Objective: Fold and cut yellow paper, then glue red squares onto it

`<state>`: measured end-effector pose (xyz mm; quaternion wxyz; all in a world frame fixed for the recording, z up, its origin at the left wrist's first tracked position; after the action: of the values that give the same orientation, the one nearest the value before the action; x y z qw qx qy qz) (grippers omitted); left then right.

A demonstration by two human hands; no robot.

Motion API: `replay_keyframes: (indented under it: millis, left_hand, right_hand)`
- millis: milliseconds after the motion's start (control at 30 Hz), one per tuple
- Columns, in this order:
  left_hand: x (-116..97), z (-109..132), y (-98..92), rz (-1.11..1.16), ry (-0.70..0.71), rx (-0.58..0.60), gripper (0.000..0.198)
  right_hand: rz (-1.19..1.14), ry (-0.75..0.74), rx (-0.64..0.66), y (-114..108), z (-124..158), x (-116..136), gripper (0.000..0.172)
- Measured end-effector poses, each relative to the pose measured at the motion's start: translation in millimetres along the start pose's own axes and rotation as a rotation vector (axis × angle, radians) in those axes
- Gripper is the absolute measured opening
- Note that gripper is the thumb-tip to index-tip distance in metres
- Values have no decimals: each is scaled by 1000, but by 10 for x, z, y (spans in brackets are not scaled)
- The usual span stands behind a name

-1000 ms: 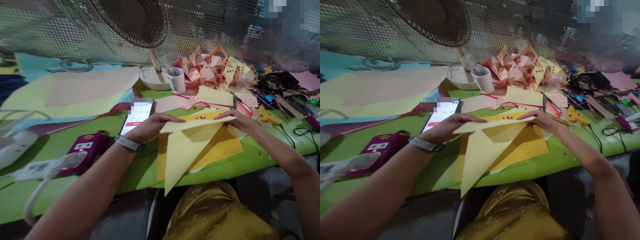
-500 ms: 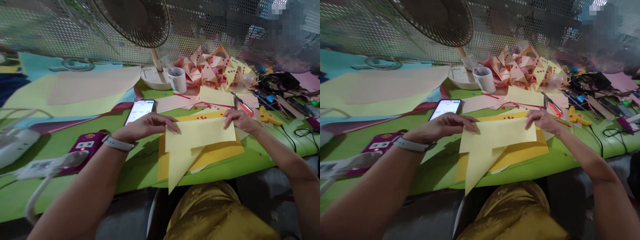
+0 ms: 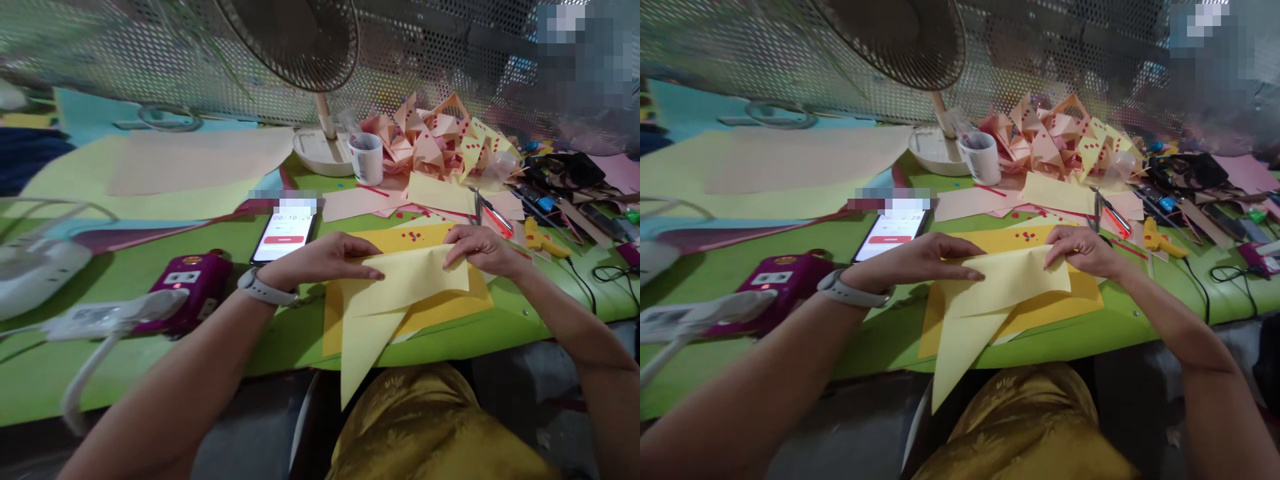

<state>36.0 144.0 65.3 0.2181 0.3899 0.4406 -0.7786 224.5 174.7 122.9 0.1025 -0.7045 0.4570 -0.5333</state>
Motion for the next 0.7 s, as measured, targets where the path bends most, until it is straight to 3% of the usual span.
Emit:
replay_keyframes:
  millis: [200,367,433,500,600,700]
  left_hand:
    - [27,-12,52,94,3,52,38]
    - [-122,8,63,143,100,45,27]
    - [-170,4,43,169,105,36,24]
    - [-225,-4,-9,161,107,15,24]
    - [-339,-3,-189,97,130,-84,23]
    - [-452,23,-395,62,126,-187,25]
  right_hand:
    - [-88,135,165,-57,69,-122,55]
    - [-311,270,12,-257,-52,-104,34]
    - [-190,382,45,-200,-131,-120,32]
    - [-28,427,164,-79,-233,-95,33]
    - [78,378,267,30,-397,-19,34]
    - [127,305,236,-38,-515,59,33]
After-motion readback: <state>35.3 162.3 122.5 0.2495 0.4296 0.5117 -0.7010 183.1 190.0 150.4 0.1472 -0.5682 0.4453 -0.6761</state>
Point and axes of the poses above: each hand's wrist, its own z-axis away from the middle knuckle, its own y-axis out of the palm, x = y × z, the point moved 9 cm from there along -z, towards the middle knuckle, and after that the axes turned 6 degrees about -y, right-handed, at the moved point
